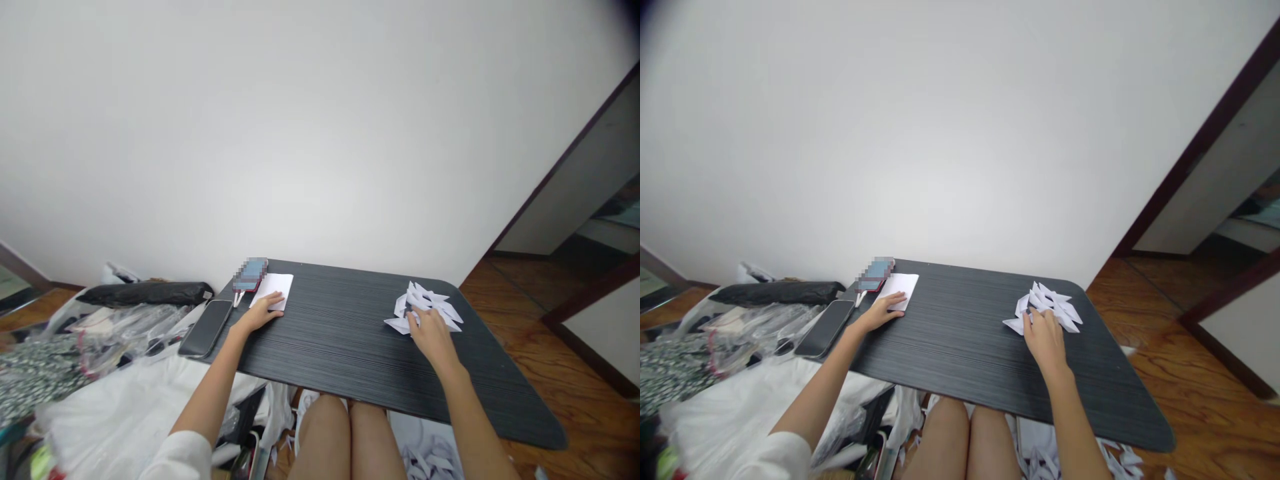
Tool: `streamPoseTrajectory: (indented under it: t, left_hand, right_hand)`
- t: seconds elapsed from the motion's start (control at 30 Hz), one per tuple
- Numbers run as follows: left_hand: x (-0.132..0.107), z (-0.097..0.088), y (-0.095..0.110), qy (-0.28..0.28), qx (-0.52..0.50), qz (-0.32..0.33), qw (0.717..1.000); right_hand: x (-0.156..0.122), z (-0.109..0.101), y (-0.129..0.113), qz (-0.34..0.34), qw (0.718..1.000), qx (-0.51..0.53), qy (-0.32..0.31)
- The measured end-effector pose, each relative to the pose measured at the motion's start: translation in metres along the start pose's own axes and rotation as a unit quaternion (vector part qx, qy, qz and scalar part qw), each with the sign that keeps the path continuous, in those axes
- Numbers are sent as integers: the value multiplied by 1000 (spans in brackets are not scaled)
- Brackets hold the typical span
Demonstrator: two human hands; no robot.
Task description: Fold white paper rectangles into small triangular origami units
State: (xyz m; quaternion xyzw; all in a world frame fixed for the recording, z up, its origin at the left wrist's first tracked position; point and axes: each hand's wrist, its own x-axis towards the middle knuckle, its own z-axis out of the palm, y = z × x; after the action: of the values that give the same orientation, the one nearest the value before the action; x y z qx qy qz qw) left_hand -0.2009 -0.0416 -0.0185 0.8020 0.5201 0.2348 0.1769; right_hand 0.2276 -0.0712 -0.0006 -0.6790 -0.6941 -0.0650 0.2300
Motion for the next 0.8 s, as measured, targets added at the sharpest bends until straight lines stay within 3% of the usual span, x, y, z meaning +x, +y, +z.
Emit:
streamPoseTrajectory:
  t: [0.1,0.2,0.3,0.5,0.8]
  left_hand:
    - [4,3,-2,17,21,-6,1000]
    - [6,1,-4,27,44,-11,999]
    - [8,-3,-6,20,61,1,998]
    - [16,-7,-3,-31,88,86,992]
    - [15,-15,1,-55,103,114,987]
  right_hand:
    - [-1,13,-10,-85,995,59,-1]
    - [-8,24,-17,-117,991,66,-18]
    - [-16,31,-17,-118,991,60,-29]
    - [-27,36,-3,-134,990,47,-16]
    - [-33,38,3,-114,993,22,32]
